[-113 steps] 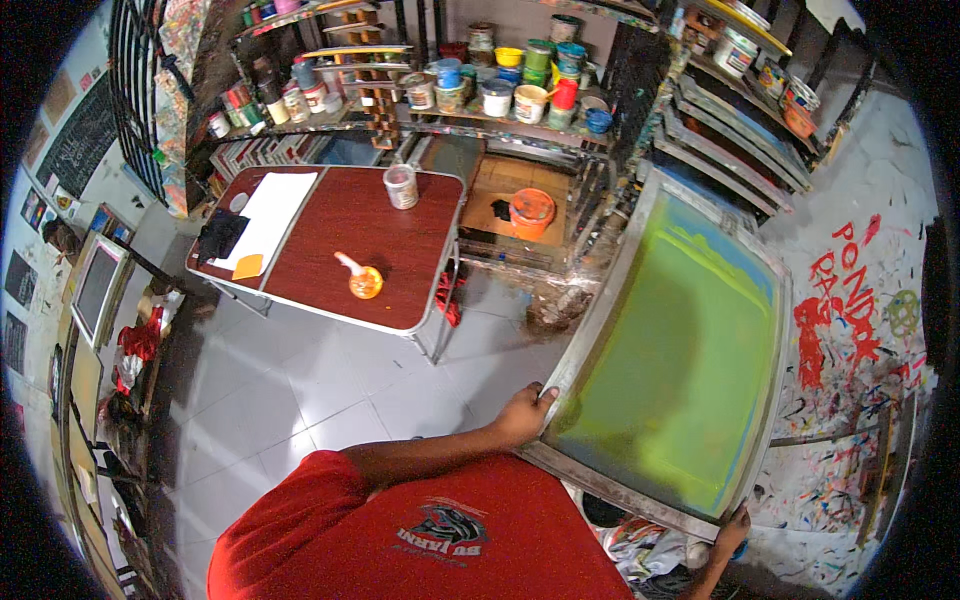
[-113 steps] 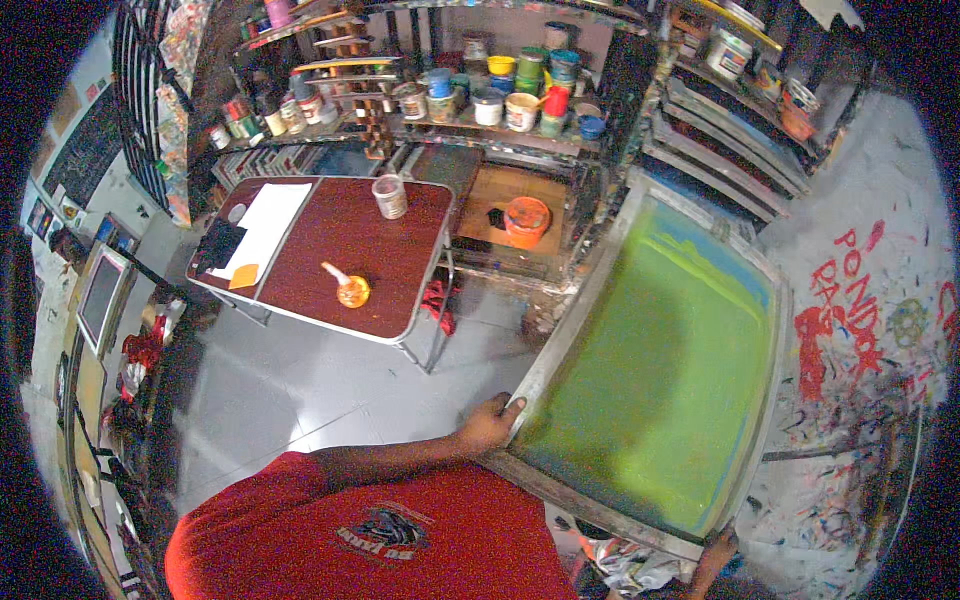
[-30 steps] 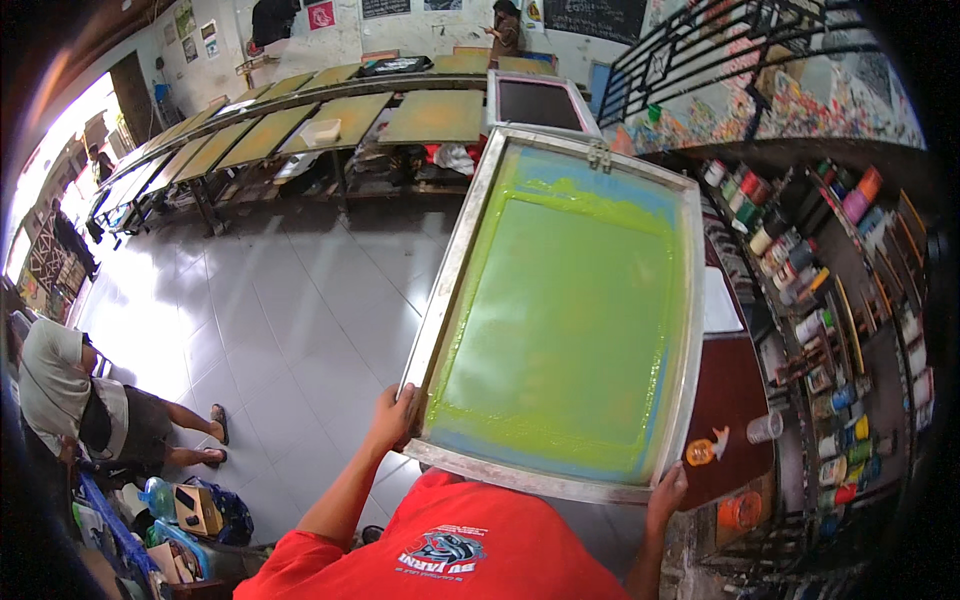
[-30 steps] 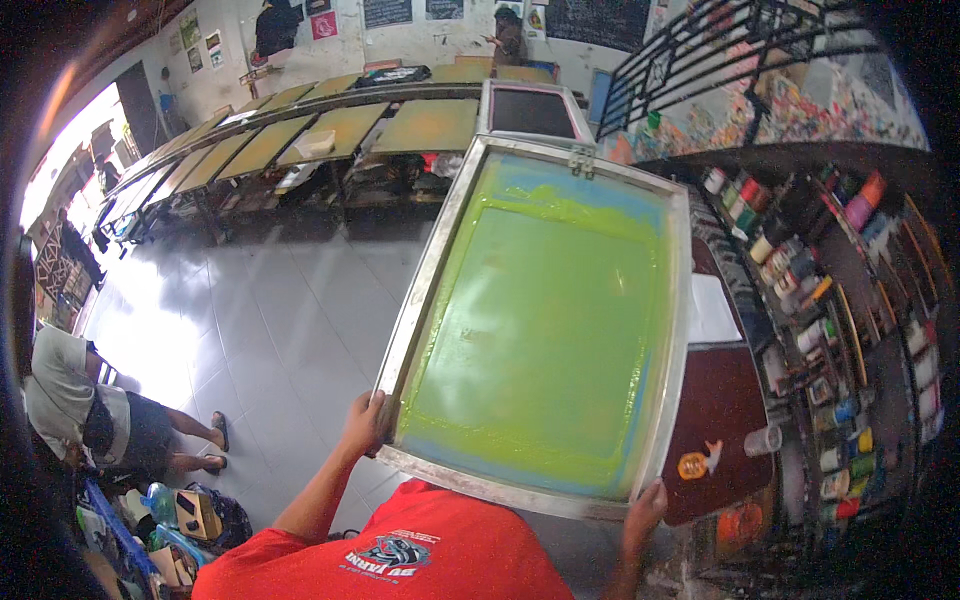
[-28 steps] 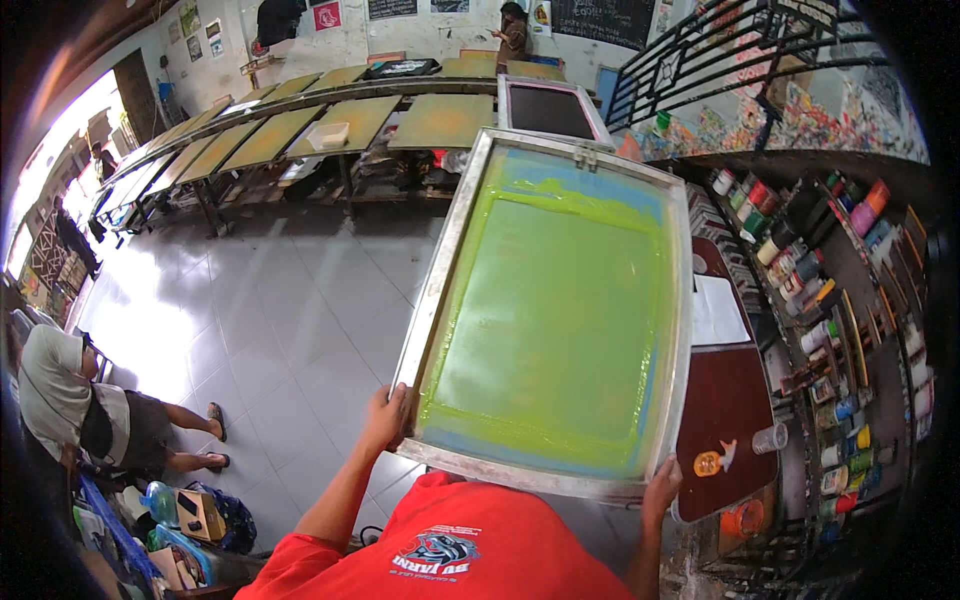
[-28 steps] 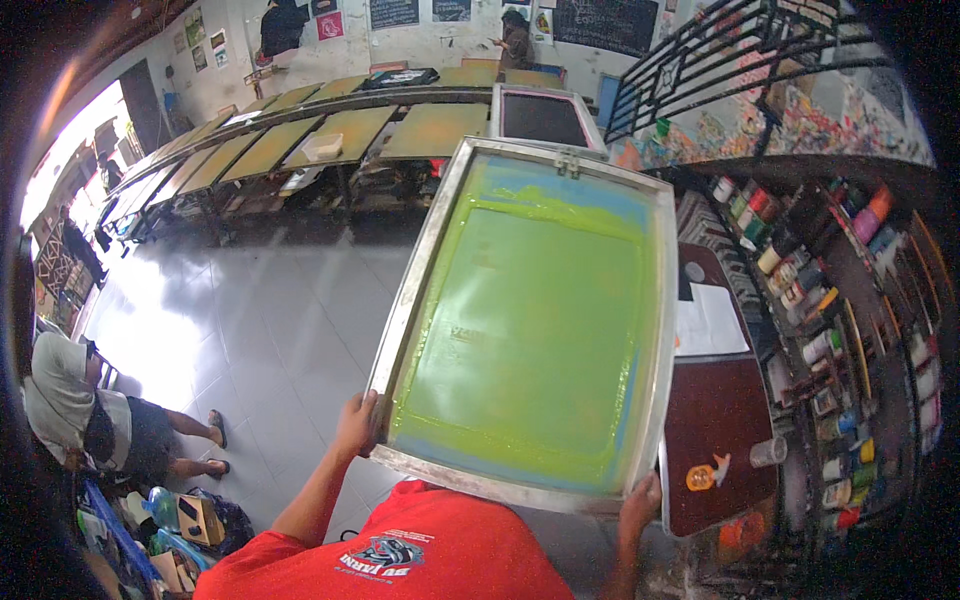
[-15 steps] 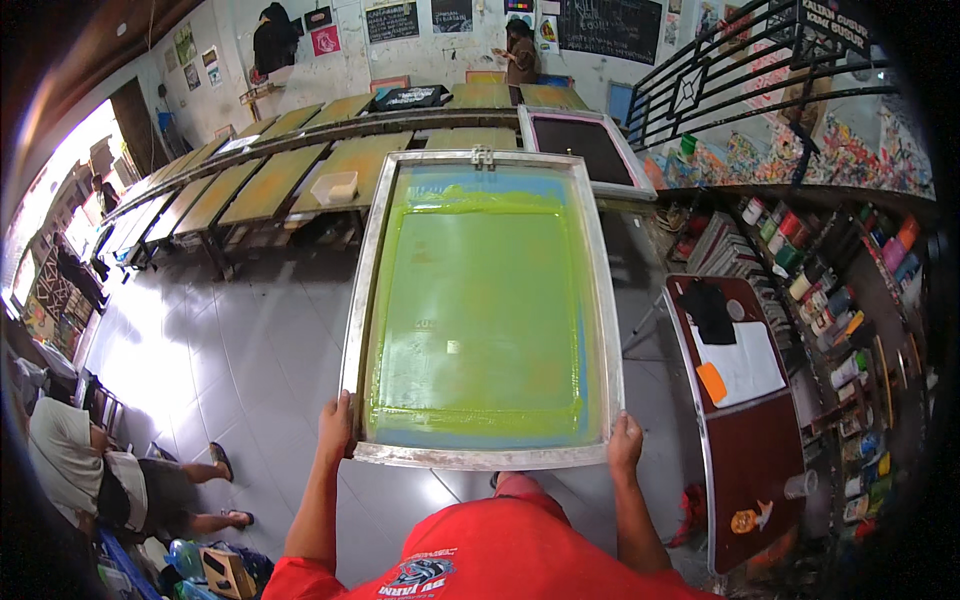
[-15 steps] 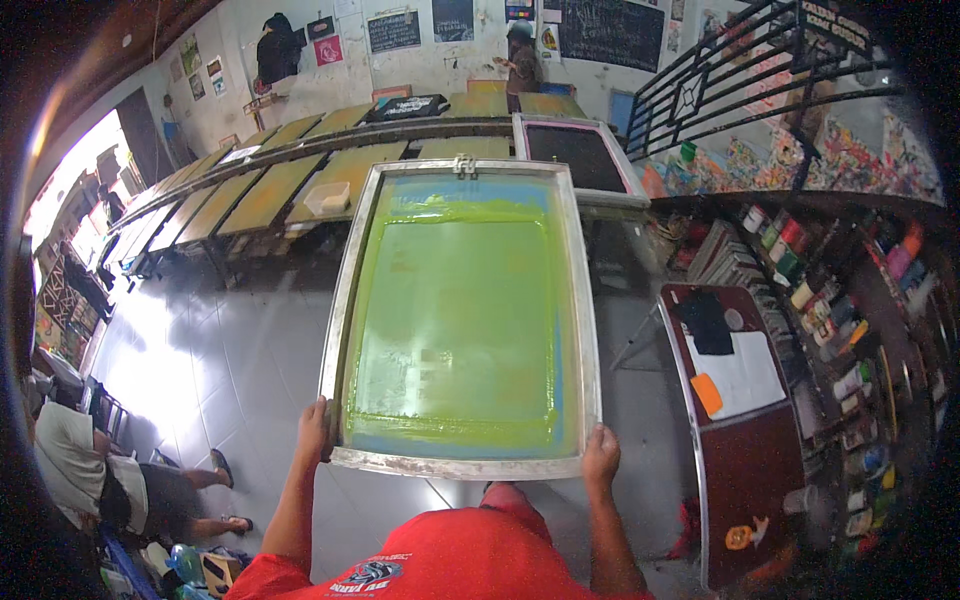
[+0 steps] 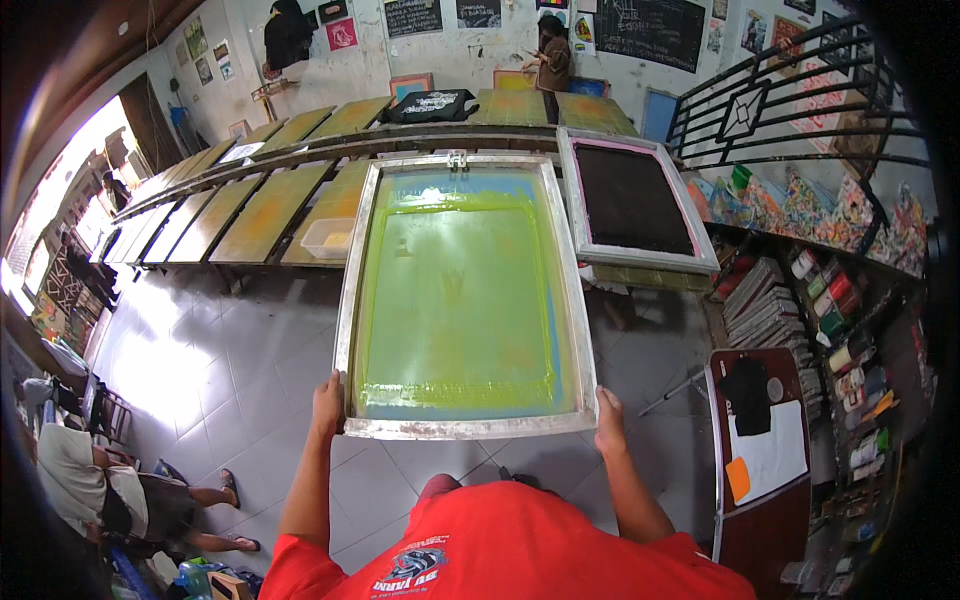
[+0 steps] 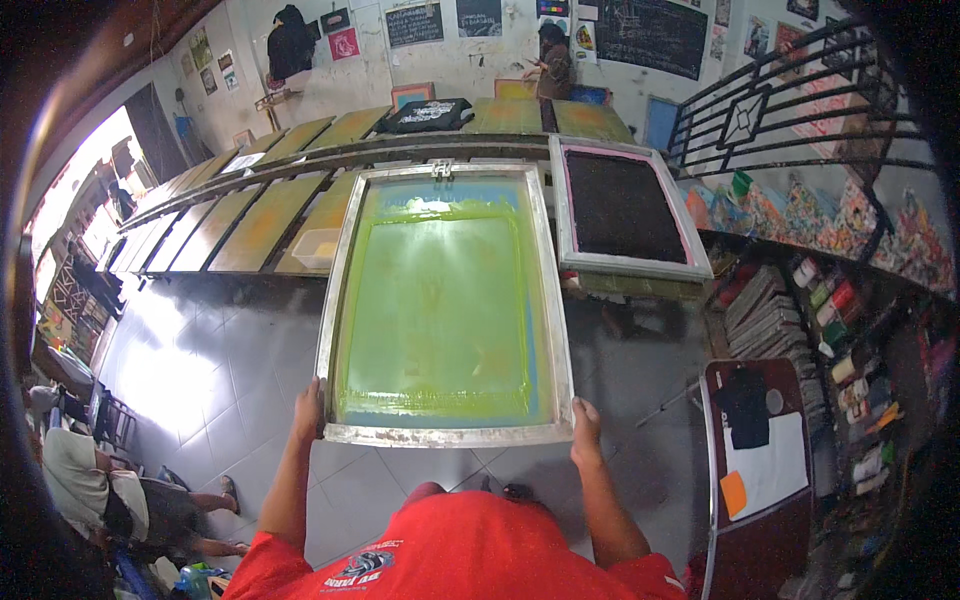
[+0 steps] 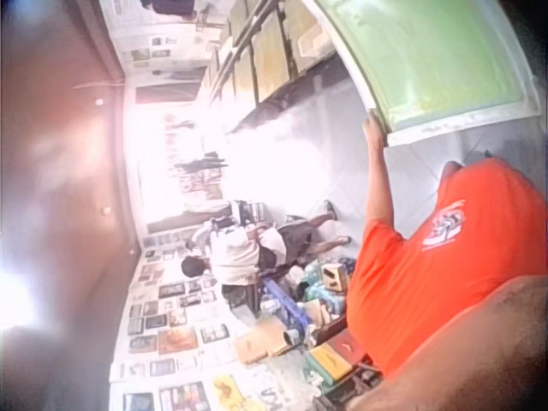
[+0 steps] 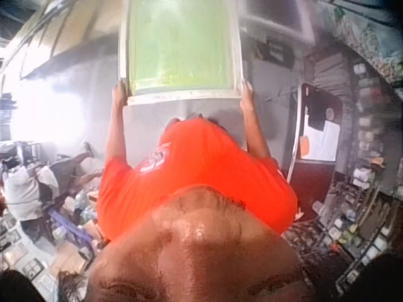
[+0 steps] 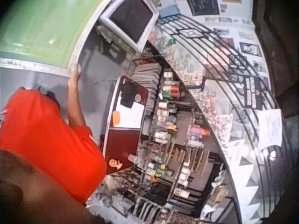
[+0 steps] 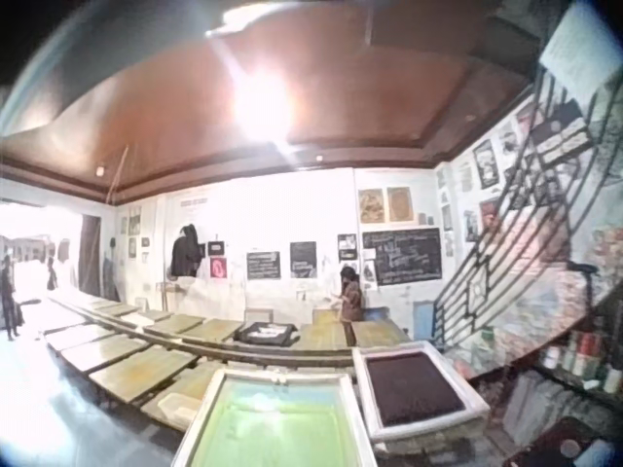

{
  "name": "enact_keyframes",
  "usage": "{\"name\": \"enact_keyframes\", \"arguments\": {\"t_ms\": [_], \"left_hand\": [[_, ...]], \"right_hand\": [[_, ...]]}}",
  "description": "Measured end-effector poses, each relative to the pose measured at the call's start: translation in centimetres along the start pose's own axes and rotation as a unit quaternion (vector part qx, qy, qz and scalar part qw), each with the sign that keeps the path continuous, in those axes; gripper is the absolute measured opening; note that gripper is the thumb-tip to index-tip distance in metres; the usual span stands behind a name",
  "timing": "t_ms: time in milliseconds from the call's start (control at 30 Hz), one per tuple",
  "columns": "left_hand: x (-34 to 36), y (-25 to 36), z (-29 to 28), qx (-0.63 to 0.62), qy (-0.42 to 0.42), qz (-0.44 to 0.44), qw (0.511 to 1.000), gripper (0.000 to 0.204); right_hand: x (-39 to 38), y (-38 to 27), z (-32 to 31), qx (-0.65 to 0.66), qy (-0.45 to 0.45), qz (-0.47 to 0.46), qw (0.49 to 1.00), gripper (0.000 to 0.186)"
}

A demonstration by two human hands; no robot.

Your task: The person prepares a screen by applying ink with a squeegee, cleans the squeegee with a cloth, and then moves the screen onto a printing table.

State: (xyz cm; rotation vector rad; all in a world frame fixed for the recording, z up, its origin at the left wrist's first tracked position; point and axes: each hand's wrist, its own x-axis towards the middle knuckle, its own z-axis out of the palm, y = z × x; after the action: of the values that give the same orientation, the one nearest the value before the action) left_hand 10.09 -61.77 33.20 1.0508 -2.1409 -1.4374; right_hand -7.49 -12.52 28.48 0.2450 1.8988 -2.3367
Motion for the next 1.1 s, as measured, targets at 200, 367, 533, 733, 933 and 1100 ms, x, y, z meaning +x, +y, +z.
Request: {"name": "enact_keyframes", "arguments": {"t_ms": [200,367,533,733,933,1100], "left_hand": [[10.5,4.3,6.2,-0.11,-0.032,-0.06,0.992,0.049],[21.8,4.4,9.8,-0.088,-0.06,-0.033,0.994,0.049],[31.6,3.4,12.4,-0.052,-0.066,-0.022,0.996,0.054],[35.8,8.2,14.8,0.031,-0.096,-0.041,0.994,0.06],[37.7,9.5,15.7,-0.065,-0.109,-0.054,0.99,0.057],[39.4,10.0,16.4,-0.002,-0.11,-0.068,0.992,0.058]], "right_hand": [[9.2,1.2,4.8,0.301,0.041,0.08,0.95,0.034],[15.5,1.5,12.2,0.407,0.125,0.054,0.903,0.036],[19.8,1.2,16.9,0.41,0.155,0.069,0.896,0.034],[23.7,0.8,18.4,0.382,0.194,0.061,0.902,0.028],[25.7,-0.1,18.9,0.365,0.216,0.062,0.903,0.027],[27.1,-1.2,19.9,0.335,0.244,0.072,0.907,0.026]]}}
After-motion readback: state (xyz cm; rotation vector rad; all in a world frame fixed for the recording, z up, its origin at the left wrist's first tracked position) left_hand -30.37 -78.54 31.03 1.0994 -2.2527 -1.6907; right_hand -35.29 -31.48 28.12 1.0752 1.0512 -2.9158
